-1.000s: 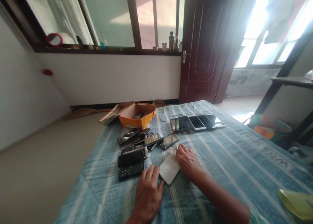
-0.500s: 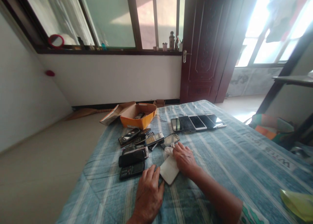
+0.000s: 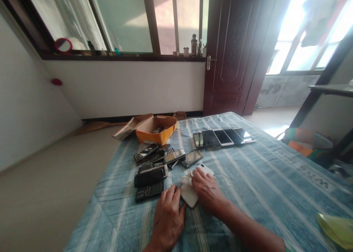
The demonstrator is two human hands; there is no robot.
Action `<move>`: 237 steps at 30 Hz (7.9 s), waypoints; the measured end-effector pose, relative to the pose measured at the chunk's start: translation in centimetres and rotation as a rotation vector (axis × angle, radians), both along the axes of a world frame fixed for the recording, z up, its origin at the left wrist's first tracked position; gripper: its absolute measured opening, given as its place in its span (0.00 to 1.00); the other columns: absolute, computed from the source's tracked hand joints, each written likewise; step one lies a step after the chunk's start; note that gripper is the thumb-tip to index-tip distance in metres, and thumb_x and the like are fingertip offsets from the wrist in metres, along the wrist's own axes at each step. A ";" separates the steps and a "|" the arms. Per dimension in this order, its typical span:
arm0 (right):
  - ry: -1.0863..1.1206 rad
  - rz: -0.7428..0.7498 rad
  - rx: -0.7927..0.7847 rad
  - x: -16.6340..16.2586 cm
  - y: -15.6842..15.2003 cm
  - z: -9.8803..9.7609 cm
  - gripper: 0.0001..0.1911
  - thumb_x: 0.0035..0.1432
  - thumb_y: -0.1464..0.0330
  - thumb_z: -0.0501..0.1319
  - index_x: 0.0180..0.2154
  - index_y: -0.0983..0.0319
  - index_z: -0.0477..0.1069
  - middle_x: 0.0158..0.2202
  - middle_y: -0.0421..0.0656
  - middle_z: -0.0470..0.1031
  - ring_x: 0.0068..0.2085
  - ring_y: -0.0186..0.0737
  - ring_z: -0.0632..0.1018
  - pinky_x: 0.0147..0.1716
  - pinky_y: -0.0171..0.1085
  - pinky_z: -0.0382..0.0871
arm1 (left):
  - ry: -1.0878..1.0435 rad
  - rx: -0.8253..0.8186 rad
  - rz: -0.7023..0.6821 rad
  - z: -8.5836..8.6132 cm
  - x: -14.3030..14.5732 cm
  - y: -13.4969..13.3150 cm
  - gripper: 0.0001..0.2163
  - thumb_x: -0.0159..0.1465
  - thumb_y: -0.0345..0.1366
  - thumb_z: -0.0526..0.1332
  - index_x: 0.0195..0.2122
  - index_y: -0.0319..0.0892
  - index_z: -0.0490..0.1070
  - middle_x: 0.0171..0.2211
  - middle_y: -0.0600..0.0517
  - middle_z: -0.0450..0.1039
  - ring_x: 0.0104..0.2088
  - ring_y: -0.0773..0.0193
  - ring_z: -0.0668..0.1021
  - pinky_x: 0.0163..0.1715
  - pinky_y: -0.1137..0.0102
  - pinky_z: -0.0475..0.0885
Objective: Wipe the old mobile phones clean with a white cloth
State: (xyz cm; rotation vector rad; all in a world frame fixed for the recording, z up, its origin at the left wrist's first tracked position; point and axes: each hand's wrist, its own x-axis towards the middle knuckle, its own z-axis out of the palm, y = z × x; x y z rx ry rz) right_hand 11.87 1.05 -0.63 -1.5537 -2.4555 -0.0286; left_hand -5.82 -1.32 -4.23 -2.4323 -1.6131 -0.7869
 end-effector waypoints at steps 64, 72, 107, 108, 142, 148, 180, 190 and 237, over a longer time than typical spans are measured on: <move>0.376 0.183 0.337 1.5 -2.1 -0.1 0.10 0.61 0.77 0.53 0.29 0.61 0.67 0.32 0.43 0.70 0.34 0.40 0.70 0.32 0.37 0.67 | 0.041 0.068 -0.007 -0.5 -0.1 0.2 0.16 0.58 0.31 0.56 0.48 0.38 0.70 0.48 0.43 0.73 0.48 0.51 0.73 0.48 0.57 0.71; 0.364 0.216 0.212 -1.3 -0.3 -1.1 0.08 0.60 0.75 0.55 0.38 0.64 0.71 0.41 0.49 0.72 0.46 0.45 0.71 0.48 0.42 0.69 | 0.001 -0.005 -0.008 0.4 0.2 -0.2 0.17 0.57 0.29 0.55 0.49 0.39 0.69 0.48 0.44 0.72 0.48 0.53 0.73 0.49 0.57 0.71; 0.424 0.170 -0.002 3.5 0.9 -1.1 0.20 0.59 0.79 0.50 0.46 0.60 0.74 0.55 0.45 0.71 0.57 0.42 0.69 0.56 0.40 0.63 | 0.001 0.006 0.002 0.1 0.1 0.0 0.17 0.59 0.32 0.57 0.49 0.38 0.70 0.49 0.42 0.72 0.49 0.51 0.73 0.48 0.56 0.71; 0.427 0.151 0.009 3.4 1.1 -1.1 0.19 0.59 0.78 0.50 0.45 0.60 0.74 0.54 0.45 0.71 0.56 0.42 0.70 0.56 0.40 0.64 | 0.002 0.005 0.002 0.1 0.1 0.0 0.17 0.59 0.32 0.57 0.49 0.38 0.71 0.49 0.42 0.72 0.49 0.51 0.73 0.48 0.56 0.71; 0.320 0.146 -0.083 0.0 -2.6 -2.6 0.25 0.61 0.76 0.51 0.60 0.60 0.60 0.62 0.46 0.61 0.64 0.44 0.58 0.63 0.43 0.51 | 0.045 -0.007 -0.013 0.4 0.1 0.0 0.17 0.57 0.29 0.57 0.49 0.36 0.71 0.48 0.42 0.72 0.49 0.52 0.73 0.50 0.58 0.71; 0.256 -0.035 -0.078 1.6 -0.4 -1.4 0.21 0.65 0.70 0.48 0.58 0.62 0.63 0.63 0.48 0.59 0.65 0.46 0.57 0.63 0.49 0.48 | 0.055 0.019 -0.003 0.0 0.1 0.1 0.17 0.58 0.31 0.58 0.49 0.36 0.71 0.48 0.42 0.72 0.49 0.51 0.73 0.48 0.57 0.72; 0.218 0.124 -0.059 -1.4 -3.2 -3.2 0.26 0.64 0.72 0.49 0.63 0.62 0.55 0.64 0.47 0.57 0.65 0.45 0.57 0.63 0.46 0.52 | -0.018 -0.032 -0.027 0.8 0.3 -0.1 0.19 0.55 0.25 0.55 0.48 0.39 0.70 0.48 0.45 0.72 0.49 0.54 0.73 0.51 0.58 0.71; 0.235 0.049 -0.071 -2.1 -0.4 -1.5 0.23 0.64 0.70 0.50 0.60 0.63 0.59 0.63 0.49 0.59 0.65 0.47 0.57 0.63 0.49 0.50 | -0.041 0.010 -0.033 0.2 -0.2 0.3 0.16 0.57 0.29 0.56 0.47 0.39 0.71 0.48 0.44 0.73 0.48 0.53 0.74 0.49 0.57 0.72; 0.202 0.000 -0.045 0.6 -1.1 -2.8 0.25 0.63 0.69 0.50 0.62 0.61 0.58 0.64 0.48 0.57 0.65 0.49 0.56 0.63 0.50 0.48 | 0.070 0.074 0.127 -0.4 1.2 0.5 0.24 0.54 0.48 0.63 0.46 0.36 0.71 0.48 0.39 0.73 0.46 0.47 0.75 0.45 0.56 0.71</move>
